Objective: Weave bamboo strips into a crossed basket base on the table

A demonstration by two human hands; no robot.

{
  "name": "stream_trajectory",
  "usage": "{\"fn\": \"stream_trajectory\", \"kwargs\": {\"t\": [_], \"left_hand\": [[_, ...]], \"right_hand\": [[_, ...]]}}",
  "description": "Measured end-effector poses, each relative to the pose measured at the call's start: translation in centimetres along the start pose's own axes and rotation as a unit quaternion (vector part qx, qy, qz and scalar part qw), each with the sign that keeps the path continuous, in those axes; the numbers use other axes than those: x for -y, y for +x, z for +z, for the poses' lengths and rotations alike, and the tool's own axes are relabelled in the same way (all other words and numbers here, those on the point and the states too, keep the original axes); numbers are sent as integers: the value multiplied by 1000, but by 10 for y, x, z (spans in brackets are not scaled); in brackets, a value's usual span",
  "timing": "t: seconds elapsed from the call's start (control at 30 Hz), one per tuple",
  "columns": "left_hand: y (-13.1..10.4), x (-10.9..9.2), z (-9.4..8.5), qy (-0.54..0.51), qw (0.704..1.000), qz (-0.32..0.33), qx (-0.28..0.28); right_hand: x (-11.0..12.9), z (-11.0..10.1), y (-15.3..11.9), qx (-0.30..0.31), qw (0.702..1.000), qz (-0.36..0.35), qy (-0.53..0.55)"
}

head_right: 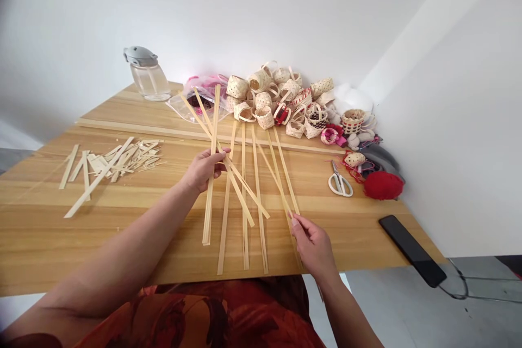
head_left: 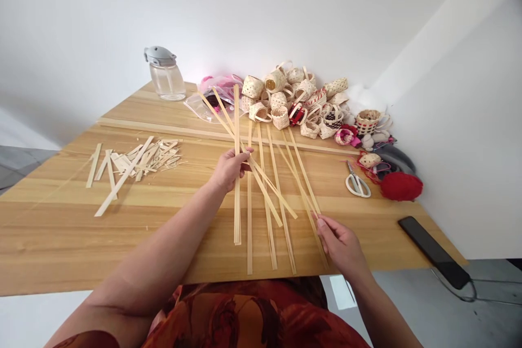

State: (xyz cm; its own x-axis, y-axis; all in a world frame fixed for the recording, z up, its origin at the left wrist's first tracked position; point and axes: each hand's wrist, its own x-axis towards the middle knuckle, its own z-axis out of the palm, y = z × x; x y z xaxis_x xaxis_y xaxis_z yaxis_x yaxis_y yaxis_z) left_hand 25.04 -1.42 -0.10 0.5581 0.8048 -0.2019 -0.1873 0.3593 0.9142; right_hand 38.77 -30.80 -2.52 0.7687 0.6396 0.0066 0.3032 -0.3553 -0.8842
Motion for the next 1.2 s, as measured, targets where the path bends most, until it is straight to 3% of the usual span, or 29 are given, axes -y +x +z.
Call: {"fn": "stream_trajectory", "kwargs": {"t": [0.3, 0.6, 0.83, 1.2], "left_hand": [[-3, -1, 3, 1, 1000, -12, 20], [0, 7, 0, 36, 997, -8, 71], [-1, 10, 1, 69, 992, -19, 106], [-1, 8, 0, 68, 992, -10, 105]], "right_hand": [[2, 5, 0, 0, 996, 84, 32], [6, 15, 17, 27, 994, 107, -11], [19, 32, 32, 54, 996, 60, -48], [20, 49, 50, 60, 991, -4, -117]]}}
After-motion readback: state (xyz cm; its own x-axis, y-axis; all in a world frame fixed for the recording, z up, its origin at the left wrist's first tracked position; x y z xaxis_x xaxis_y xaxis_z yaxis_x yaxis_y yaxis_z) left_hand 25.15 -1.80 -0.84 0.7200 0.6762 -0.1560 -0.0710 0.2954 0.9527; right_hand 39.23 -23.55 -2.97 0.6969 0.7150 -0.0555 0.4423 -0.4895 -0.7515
